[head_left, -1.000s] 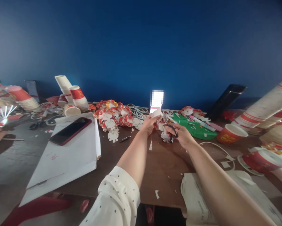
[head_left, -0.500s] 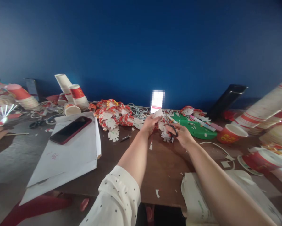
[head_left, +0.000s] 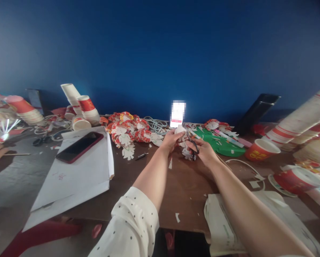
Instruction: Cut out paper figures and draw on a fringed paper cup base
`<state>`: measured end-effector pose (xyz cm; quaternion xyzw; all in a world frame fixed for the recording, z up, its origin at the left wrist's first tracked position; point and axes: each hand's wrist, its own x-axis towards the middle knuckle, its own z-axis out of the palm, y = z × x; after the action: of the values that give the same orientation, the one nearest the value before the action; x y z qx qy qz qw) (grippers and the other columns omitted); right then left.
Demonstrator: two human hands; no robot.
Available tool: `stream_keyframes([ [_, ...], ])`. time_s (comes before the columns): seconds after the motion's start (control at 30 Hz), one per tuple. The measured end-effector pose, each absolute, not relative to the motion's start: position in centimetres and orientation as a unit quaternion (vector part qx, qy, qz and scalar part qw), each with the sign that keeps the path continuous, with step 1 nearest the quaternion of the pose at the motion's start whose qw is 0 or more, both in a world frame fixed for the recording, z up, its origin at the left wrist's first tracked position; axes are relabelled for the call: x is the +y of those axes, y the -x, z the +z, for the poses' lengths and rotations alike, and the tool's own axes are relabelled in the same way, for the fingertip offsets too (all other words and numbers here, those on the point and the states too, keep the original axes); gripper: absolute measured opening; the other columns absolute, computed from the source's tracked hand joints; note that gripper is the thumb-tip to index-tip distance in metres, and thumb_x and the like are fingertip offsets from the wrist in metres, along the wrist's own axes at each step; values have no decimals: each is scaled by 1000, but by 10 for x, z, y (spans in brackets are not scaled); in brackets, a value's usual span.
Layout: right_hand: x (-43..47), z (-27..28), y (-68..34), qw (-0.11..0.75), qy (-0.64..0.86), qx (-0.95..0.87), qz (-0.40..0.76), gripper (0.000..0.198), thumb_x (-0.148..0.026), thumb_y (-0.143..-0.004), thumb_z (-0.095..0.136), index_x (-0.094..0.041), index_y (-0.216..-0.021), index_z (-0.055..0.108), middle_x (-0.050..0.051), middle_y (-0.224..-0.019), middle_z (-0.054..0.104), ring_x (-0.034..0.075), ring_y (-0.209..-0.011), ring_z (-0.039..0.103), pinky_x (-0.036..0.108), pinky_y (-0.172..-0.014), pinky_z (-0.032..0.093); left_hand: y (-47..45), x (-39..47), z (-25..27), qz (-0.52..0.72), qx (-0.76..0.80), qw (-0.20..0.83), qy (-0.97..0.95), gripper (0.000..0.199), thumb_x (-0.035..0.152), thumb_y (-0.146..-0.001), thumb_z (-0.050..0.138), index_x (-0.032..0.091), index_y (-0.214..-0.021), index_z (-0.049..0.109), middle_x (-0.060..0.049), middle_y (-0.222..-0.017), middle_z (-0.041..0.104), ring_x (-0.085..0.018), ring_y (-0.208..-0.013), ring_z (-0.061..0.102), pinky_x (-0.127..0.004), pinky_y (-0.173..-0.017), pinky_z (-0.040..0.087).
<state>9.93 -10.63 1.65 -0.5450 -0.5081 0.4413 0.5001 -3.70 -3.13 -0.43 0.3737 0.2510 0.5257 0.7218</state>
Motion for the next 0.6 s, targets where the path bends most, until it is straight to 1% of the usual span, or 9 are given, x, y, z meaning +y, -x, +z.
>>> stream_keyframes([
  [0.2,-105,15,-99,501,549,-506,437,49,-55,-58,85,-16,-85,75,1,-63,63,12,-51,55,26,-49,42,37,-33,-3,520,244,726,-378,50,35,-50,91,12,-84,63,-1,-66,64,-13,-57,60,-30,-61,48],
  [0.33,-105,15,-99,503,551,-503,437,49,-55,-57,86,-16,-85,74,0,-62,62,11,-51,54,26,-49,41,36,-33,-4,520,241,724,-383,46,34,-53,90,12,-83,63,-2,-67,64,-12,-58,59,-29,-63,47],
  [0.43,-106,15,-98,501,546,-503,443,48,-55,-59,84,-17,-84,72,0,-64,63,12,-53,55,26,-50,41,36,-32,-6,518,249,720,-390,45,35,-54,90,12,-83,63,-1,-66,63,-10,-56,57,-27,-60,45],
  [0.6,-106,15,-99,497,542,-505,452,47,-56,-60,84,-16,-82,71,0,-63,63,11,-53,55,25,-50,40,36,-33,-4,519,251,719,-388,48,37,-51,91,13,-81,62,0,-65,62,-10,-56,56,-26,-60,45],
])
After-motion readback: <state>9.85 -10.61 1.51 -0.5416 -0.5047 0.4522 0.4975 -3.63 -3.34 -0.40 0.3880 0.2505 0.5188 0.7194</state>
